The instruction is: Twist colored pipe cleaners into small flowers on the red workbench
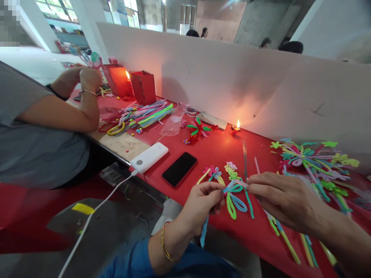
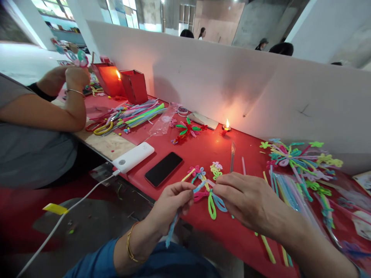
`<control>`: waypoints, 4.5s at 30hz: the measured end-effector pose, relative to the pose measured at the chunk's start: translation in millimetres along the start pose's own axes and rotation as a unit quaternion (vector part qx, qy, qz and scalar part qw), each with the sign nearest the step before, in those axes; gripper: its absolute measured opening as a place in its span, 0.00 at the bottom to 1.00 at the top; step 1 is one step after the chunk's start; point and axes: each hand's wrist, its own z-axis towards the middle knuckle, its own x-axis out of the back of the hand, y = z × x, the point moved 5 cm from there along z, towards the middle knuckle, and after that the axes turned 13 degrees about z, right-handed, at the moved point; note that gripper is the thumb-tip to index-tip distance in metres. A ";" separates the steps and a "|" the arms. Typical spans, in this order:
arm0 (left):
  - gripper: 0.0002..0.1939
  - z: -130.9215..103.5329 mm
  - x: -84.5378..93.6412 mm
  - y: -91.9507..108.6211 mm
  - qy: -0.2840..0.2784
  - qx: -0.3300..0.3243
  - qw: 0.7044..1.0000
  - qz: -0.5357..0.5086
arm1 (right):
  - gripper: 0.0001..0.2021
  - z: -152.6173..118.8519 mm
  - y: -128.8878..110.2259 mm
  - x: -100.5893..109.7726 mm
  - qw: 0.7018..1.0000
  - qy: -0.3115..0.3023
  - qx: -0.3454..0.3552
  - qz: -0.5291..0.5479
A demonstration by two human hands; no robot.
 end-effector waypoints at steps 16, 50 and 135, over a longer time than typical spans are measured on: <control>0.09 0.2 -1.4 0.6 -0.038 0.004 0.998 -0.050 | 0.12 0.9 4.2 0.9 0.978 0.117 -0.099 0.138; 0.05 8.8 20.0 -15.5 -0.026 -0.006 0.996 -0.086 | 0.12 -67.7 135.4 -89.1 0.817 0.043 -0.512 0.261; 0.10 -6.3 -5.7 23.6 0.157 -0.432 0.759 0.461 | 0.10 -23.0 29.8 -83.0 0.611 0.188 -0.508 0.577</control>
